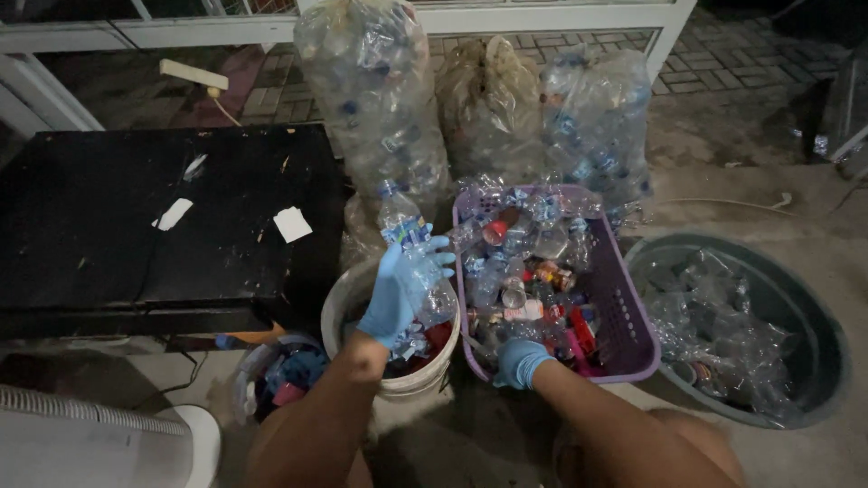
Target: The person sits on the floor and sorts plastic bottles from a purple basket. They use scissors to cut the labels off the bottles and place the cut pieces into a white bucket. The cleaned bottles are then placed into a green basin.
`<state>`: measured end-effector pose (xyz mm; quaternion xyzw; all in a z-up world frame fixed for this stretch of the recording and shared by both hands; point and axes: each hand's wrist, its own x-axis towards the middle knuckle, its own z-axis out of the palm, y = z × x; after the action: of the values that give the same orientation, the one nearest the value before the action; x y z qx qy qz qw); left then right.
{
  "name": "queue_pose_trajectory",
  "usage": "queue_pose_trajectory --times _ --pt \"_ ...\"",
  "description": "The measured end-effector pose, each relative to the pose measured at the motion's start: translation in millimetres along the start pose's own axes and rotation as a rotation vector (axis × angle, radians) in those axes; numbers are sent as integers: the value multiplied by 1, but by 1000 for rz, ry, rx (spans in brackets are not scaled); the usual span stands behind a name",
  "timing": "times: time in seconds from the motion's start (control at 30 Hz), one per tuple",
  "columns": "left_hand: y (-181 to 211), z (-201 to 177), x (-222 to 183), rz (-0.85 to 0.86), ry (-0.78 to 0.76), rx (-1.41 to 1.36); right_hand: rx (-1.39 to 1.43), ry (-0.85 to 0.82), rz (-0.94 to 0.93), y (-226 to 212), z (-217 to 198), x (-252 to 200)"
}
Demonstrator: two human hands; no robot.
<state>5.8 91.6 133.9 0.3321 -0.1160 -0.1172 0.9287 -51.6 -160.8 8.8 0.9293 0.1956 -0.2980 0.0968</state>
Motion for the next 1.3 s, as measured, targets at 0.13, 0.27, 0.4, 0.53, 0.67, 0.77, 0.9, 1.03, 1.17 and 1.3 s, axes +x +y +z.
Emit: queue_pose_trajectory --times 0.13,0.27,0.4,0.53,0.67,0.77,0.9,1.03,1.17,1.3 --pt "9 7 -1 -59 -55 58 -54 0 -65 3 19 23" --pt "9 11 0 -72 -122 -9 -40 0 -50 7 39 46" --pt "5 13 3 -95 -139 -39 -137 -7 -101 3 11 29" --pt "5 25 -12 -76 -74 -7 -131 9 -89 -1 3 11" --pt "23 53 -23 -66 -53 -38 6 62 -26 4 1 19" --pt "30 66 -39 -69 -68 0 93 108 41 2 6 34" --pt "42 92 -78 267 -604 186 -56 74 3 -12 -38 -9" --pt "28 81 -75 -212 177 -95 -210 34 -41 -22 -20 -9" --pt "24 75 -57 -271 224 -233 -17 60 37 -11 5 16" --pt "-12 7 -29 -372 285 -341 77 86 79 -16 2 -7"
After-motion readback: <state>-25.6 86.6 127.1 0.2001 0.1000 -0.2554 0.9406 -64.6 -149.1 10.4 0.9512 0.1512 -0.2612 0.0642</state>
